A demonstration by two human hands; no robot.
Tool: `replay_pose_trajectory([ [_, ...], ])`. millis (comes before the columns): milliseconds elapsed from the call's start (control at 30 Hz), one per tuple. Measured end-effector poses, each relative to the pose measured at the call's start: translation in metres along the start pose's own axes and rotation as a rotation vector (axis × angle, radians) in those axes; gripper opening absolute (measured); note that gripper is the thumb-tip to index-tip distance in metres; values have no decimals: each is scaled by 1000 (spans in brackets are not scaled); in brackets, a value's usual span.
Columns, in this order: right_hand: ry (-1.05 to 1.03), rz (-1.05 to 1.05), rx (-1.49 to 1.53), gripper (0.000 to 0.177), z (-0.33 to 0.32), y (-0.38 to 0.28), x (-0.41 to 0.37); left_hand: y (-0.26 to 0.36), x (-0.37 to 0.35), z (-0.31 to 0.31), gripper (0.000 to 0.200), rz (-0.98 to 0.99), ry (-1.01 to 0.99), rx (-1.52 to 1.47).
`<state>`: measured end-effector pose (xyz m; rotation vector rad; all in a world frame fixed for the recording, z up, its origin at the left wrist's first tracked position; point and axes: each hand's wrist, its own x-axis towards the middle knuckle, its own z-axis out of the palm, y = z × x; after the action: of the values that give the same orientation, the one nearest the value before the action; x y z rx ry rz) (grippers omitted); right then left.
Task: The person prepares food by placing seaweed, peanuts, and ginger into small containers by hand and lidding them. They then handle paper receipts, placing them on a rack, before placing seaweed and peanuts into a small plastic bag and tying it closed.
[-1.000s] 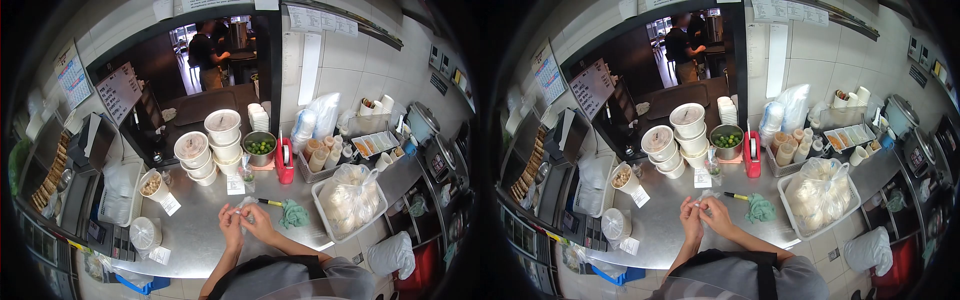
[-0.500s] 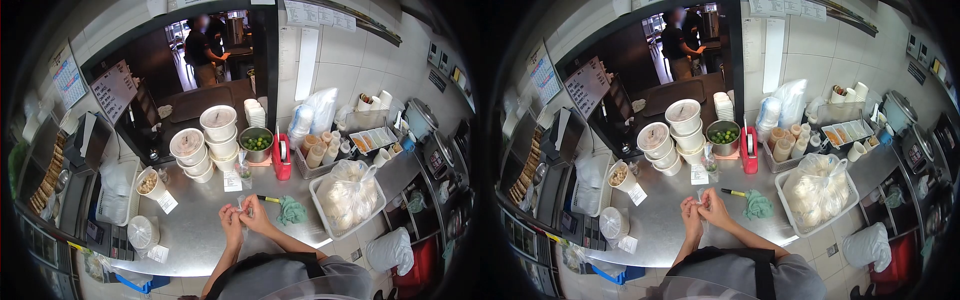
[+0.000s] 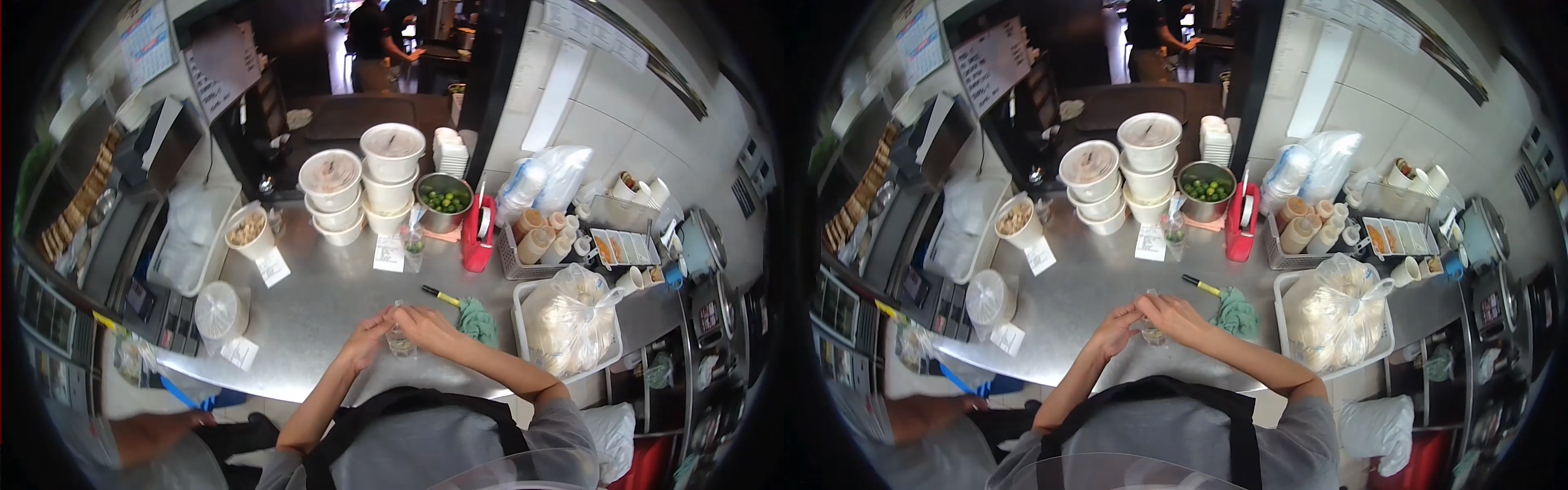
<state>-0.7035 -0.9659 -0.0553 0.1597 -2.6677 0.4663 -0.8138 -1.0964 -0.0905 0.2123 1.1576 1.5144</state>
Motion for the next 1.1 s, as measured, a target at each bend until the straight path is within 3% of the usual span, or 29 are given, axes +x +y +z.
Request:
replay_pose_trajectory([
  [100, -65, -5, -4, 24, -7, -9, 0, -23, 7, -15, 28, 89, -51, 43],
  [200, -109, -25, -37, 24, -6, -16, -1, -35, -5, -9, 31, 353, -13, 251],
  [300, -113, -126, -48, 25, -6, -26, -2, -36, -29, 4, 28, 552, 209, 752],
  [400, 22, -276, -17, 27, -11, -36, 0, -23, -59, 25, 24, 826, 398, 673],
  [467, 77, -353, -44, 27, -21, -48, 4, -17, -70, 26, 24, 836, 206, 799],
  [600, -78, -437, 73, 22, -48, -58, 7, -8, -86, 24, 26, 853, -36, 1119],
  [733, -157, -587, 77, 17, -69, -66, 8, -6, -97, 26, 24, 790, -285, 873],
  [800, -46, -715, -11, 18, -69, -73, 5, -2, -101, 20, 25, 646, -493, 659],
  [867, 7, -782, -66, 16, -61, -70, 4, -8, -91, 6, 24, 608, -500, 638],
  [933, -56, -469, -92, 22, -37, -53, -5, -14, -76, -12, 21, 649, -399, 662],
  [1033, -79, -57, -182, 37, -10, -17, -21, -18, -41, -41, 20, 455, -55, 548],
  [1100, -56, 240, -222, 46, 10, 17, -58, -43, 9, -82, 20, 637, 36, 683],
])
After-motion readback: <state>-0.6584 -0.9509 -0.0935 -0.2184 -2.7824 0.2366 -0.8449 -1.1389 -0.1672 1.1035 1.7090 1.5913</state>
